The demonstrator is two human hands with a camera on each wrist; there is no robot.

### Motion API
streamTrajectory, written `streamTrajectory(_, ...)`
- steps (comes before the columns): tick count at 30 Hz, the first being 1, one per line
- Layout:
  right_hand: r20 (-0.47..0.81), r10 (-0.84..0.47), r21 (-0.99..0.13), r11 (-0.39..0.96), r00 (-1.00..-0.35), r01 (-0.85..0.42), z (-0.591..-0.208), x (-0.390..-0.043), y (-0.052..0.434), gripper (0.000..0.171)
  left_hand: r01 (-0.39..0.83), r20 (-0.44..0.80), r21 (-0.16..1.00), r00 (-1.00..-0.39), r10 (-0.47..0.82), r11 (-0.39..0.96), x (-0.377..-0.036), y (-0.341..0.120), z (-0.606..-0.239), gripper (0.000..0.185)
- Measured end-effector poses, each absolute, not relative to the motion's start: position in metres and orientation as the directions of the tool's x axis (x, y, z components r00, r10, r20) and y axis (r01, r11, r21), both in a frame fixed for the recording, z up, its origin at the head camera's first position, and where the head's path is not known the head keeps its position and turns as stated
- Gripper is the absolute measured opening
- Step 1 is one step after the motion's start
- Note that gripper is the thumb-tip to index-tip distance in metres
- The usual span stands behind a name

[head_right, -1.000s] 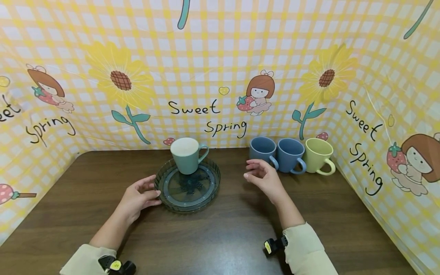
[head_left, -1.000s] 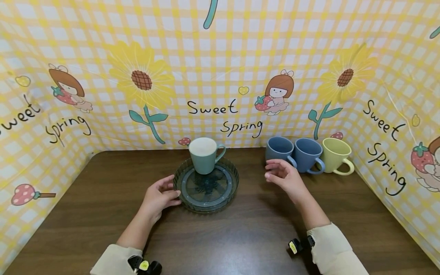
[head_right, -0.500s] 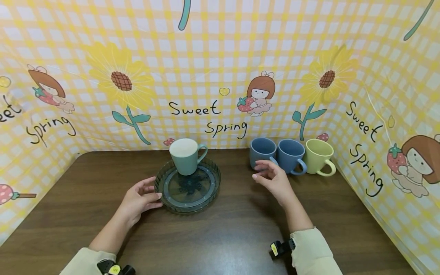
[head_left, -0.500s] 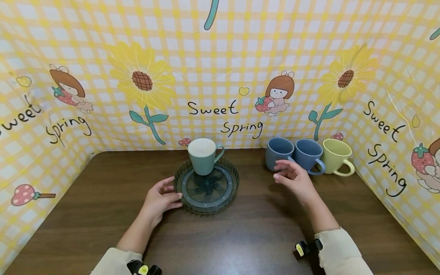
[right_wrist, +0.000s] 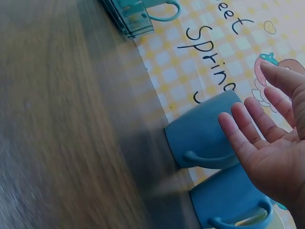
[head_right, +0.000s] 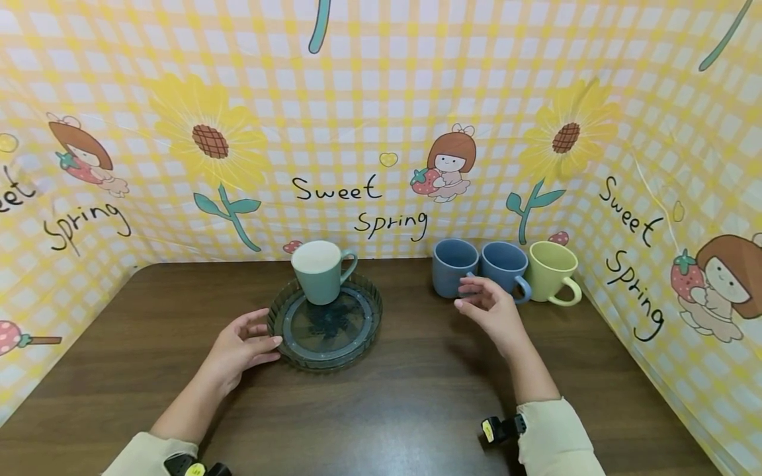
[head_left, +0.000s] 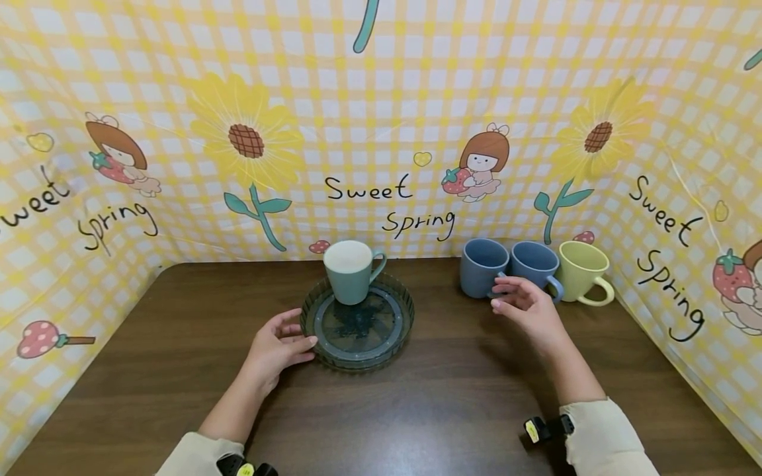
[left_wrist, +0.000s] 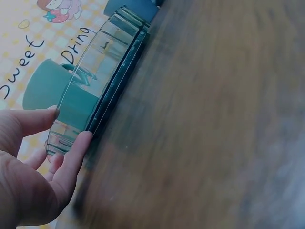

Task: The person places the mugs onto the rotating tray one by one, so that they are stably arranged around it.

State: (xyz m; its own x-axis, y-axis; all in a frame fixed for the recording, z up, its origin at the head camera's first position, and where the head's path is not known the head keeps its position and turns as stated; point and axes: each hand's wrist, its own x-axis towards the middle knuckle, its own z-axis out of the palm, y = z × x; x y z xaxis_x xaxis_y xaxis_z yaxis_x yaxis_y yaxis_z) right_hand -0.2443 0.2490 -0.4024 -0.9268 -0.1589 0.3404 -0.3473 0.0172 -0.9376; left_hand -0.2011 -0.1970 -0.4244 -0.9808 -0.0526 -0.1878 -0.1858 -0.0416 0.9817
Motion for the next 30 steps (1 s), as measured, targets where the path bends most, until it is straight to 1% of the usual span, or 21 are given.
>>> streamTrajectory(6, 0.327, -0.131, -0.940, 0.055, -0.936, -0.336, -0.400, -0.244, 0.258, 0.037, -0.182, -0.181, 0.983, -0.982, -0.045, 0.003, -0.200, -0.199, -0.423, 0.074)
streamTrajectory(11, 0.311, -0.114, -0.945, 0.072, -0.944, -0.320, -0.399, -0.244, 0.265, 0.044, -0.175, -0.174, 0.984, -0.984, -0.036, 0.035, -0.201, -0.203, -0.422, 0.072)
streamTrajectory(15, 0.313, -0.095, -0.945, 0.063, -0.945, -0.320, -0.400, -0.245, 0.271, 0.044, -0.147, -0.146, 0.986, -0.989, -0.029, 0.073, -0.204, -0.208, -0.422, 0.066)
streamTrajectory(20, 0.302, -0.065, -0.948, 0.081, -0.951, -0.307, -0.402, -0.247, 0.278, 0.032, -0.110, -0.109, 0.988, -0.994, -0.016, 0.109, -0.210, -0.215, -0.421, 0.061)
streamTrajectory(23, 0.297, -0.060, -0.948, 0.099, -0.953, -0.302, -0.404, -0.250, 0.281, 0.034, -0.098, -0.099, 0.988, -0.995, -0.002, 0.123, -0.214, -0.218, -0.420, 0.060)
streamTrajectory(26, 0.292, -0.058, -0.946, 0.126, -0.955, -0.297, -0.407, -0.253, 0.284, 0.040, -0.089, -0.092, 0.987, -0.996, 0.016, 0.136, -0.217, -0.221, -0.420, 0.059)
streamTrajectory(30, 0.283, -0.052, -0.941, 0.178, -0.958, -0.288, -0.409, -0.256, 0.286, 0.036, -0.079, -0.086, 0.985, -0.996, 0.040, 0.154, -0.221, -0.225, -0.420, 0.059)
